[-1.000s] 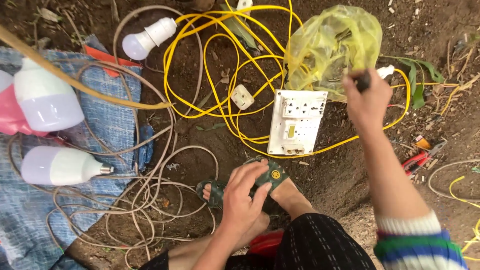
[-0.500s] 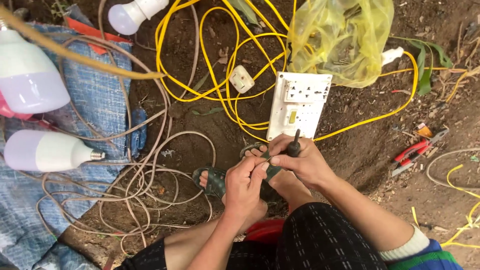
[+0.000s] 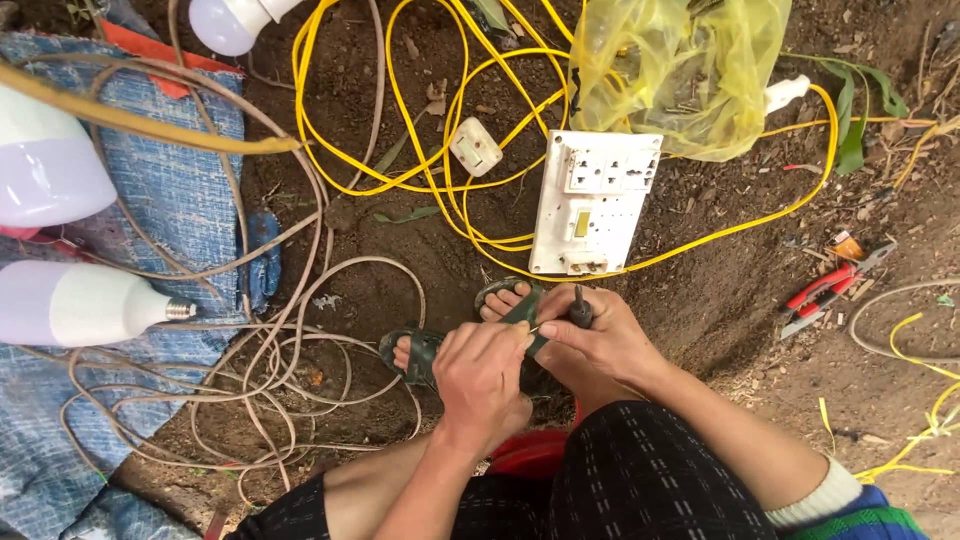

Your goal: Repairing or assembling an electrical switchboard using a screwdriver on a ground-level workspace.

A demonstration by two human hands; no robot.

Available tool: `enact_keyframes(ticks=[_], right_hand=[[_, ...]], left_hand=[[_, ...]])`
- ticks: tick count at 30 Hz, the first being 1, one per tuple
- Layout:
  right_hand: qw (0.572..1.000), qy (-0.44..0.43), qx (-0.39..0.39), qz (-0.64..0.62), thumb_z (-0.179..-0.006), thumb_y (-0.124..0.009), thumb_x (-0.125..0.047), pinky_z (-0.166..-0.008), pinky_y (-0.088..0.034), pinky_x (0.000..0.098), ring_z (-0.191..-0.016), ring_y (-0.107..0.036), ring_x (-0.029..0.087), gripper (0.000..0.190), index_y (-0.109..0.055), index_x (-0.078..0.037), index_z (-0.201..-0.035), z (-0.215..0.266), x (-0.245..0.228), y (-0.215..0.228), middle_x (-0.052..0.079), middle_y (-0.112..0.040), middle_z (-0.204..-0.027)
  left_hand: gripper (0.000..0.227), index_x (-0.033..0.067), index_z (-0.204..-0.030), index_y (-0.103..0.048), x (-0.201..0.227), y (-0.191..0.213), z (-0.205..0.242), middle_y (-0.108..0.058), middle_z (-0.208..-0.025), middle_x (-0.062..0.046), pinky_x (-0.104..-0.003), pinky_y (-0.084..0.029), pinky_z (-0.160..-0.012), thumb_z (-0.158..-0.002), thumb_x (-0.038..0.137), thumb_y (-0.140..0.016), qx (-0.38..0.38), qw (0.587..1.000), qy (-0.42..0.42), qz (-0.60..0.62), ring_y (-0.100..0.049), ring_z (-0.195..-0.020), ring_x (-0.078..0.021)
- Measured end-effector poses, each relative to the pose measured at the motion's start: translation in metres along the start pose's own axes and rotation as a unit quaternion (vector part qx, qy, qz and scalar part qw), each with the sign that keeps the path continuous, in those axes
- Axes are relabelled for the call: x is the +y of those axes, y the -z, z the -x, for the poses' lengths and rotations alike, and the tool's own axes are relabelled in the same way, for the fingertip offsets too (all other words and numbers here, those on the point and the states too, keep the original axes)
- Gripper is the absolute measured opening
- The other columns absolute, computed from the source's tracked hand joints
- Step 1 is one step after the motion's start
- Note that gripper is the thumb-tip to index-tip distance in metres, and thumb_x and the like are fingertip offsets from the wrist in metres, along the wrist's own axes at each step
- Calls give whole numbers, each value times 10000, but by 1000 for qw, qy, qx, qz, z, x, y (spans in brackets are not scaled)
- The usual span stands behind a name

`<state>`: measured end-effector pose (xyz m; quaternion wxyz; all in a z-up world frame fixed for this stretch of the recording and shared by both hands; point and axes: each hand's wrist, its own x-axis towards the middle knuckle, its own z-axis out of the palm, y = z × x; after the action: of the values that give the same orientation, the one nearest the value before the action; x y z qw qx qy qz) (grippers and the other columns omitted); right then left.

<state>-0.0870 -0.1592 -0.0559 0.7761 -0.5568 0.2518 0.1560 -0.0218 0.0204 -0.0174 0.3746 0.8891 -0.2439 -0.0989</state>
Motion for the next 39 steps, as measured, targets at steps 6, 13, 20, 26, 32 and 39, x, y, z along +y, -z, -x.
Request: enact_keyframes(ticks=[6, 13, 20, 26, 32, 39], right_hand=[[965, 43, 153, 210, -824, -860, -78, -931, -518, 437, -974, -720, 286, 151, -749, -61, -925, -4, 29, 36, 132, -765, -964], [897, 130, 215, 364, -891, -845, -33, -897, -520, 455, -979, -636, 323, 109, -746, -29, -936, -35, 36, 68, 146, -647, -1120], [906, 107, 201, 356, -822, -882, -13, -714, -541, 413, -778, -671, 288, 134, -786, -33, -913, -47, 26, 60, 140, -646, -1116], [906, 107, 197, 360, -819, -874, -17, -715, -541, 393, -772, -677, 294, 137, -779, -54, -911, -53, 31, 61, 113, -656, -1117], [899, 100, 175, 389, -803, -827, 70, -710, -560, 387, -761, -698, 299, 178, -788, -54, -924, -52, 22, 58, 118, -661, -1111], [900, 110, 173, 386, -817, -810, 72, -687, -562, 378, -755, -700, 305, 173, -790, -52, -937, -50, 22, 60, 126, -661, -1107]], left_hand=[[193, 178, -857, -715, -34, -31, 12, -605, -716, 31, -289, -530, -649, -988, 314, -675, -26, 994, 89, 62, -606, -662, -210], [535, 65, -1289, -650, -43, -85, -36, -627, -1067, -114, -440, -539, -803, -787, 98, -832, -123, 988, 73, 60, -620, -943, -343], [589, 115, -1394, -602, -50, -115, -65, -588, -1116, -107, -449, -525, -760, -840, 39, -785, -194, 974, 87, 73, -584, -932, -313], [574, 220, -1358, -634, -59, -131, -61, -572, -1117, -31, -422, -529, -816, -820, 118, -804, -206, 974, 81, 37, -582, -997, -281], [539, 221, -1347, -640, -62, -135, -58, -573, -1131, -27, -408, -548, -838, -845, 83, -778, -200, 974, 91, 55, -600, -1025, -276], [541, 222, -1358, -633, -65, -136, -57, -569, -1125, -27, -433, -571, -838, -854, 94, -781, -196, 973, 92, 75, -621, -1040, -293]])
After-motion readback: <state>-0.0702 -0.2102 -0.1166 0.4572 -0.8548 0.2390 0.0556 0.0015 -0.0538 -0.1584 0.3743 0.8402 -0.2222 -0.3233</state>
